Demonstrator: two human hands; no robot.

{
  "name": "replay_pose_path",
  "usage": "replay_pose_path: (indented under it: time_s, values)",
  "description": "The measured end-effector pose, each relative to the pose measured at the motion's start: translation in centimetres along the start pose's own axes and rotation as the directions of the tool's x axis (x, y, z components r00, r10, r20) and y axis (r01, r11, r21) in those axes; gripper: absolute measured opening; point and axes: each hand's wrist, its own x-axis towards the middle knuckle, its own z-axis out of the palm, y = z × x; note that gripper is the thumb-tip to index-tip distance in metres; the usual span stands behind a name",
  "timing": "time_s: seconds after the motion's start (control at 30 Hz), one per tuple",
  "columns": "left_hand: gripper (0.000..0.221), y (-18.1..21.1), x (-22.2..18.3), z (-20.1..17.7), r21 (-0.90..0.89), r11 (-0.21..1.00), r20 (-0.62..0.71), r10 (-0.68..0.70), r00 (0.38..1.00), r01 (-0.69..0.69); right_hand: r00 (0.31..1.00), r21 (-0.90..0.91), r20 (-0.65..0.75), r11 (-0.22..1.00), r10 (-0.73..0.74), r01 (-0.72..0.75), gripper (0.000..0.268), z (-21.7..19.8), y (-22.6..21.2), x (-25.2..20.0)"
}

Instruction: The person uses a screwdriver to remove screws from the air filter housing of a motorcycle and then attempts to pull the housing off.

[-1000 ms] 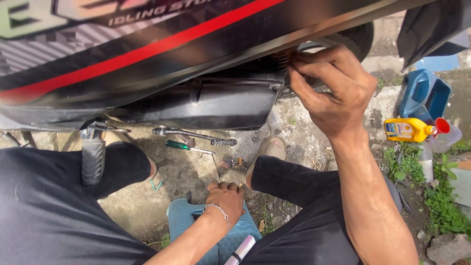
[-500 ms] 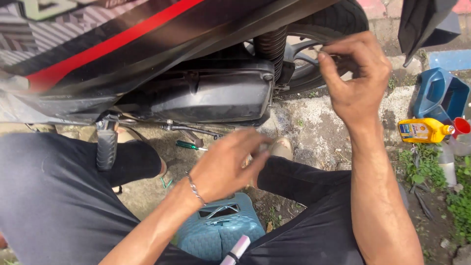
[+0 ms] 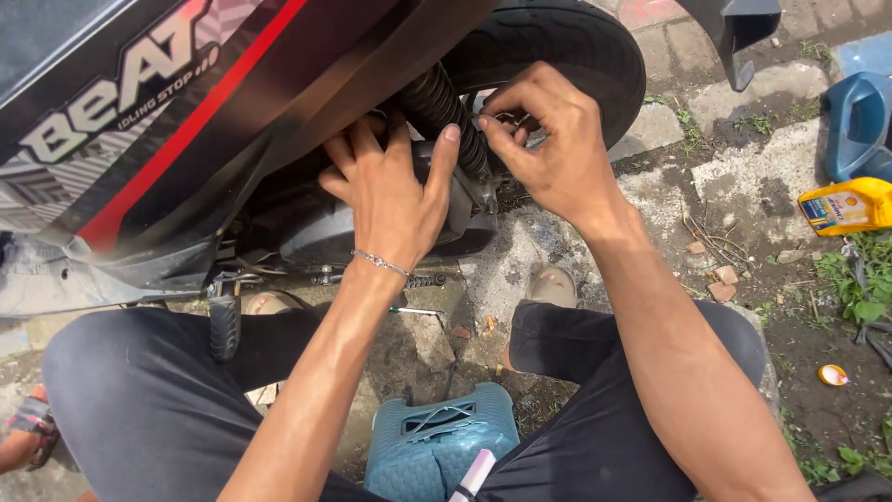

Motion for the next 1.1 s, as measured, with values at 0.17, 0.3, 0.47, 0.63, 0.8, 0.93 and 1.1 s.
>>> replay_pose_path:
  time_s: [0.17,0.3,0.47,0.63,0.8,0.93,1.1]
  values:
    - [0.062,0.3,-0.4,-0.1,0.122,0.992,-0.079,0.047,0.996,-0.037,0.999,0.053,-0.028,0.998,0.043,-0.042,0.006,0.0,-0.7,0.5]
    - [0.064,0.6,-0.5,0.1,0.28,0.956,-0.175,0.134,0.975,-0.081,0.999,0.056,-0.048,0.998,0.021,-0.018,0.005,0.6,-1.2,1.1]
    - [0.059,0.1,-1.0,-0.6,0.295,0.95,-0.195,0.169,0.966,-0.106,0.988,0.084,-0.139,0.995,0.059,-0.047,0.001,1.7,-0.8,1.6]
    - [0.042,0.1,-2.4,-1.4,0.097,0.985,-0.145,0.156,0.977,-0.143,0.995,0.04,-0.104,0.999,0.003,0.001,0.001,1.6,-0.8,1.7]
    - [0.046,-0.5,-2.3,-0.8,0.037,0.995,-0.129,0.092,0.987,-0.088,0.998,0.061,-0.052,0.997,-0.047,0.05,0.012,1.4,-0.5,1.3]
    - [0.043,-0.7,-2.0,0.0,0.051,0.994,-0.16,0.1,0.982,-0.093,0.992,0.074,0.0,0.989,-0.127,0.126,0.011,1.3,0.4,1.6]
    - [0.047,-0.4,-2.1,-0.1,0.159,0.981,-0.115,0.127,0.985,-0.108,0.99,-0.01,-0.002,0.99,-0.142,0.142,0.011,2.1,1.3,1.9]
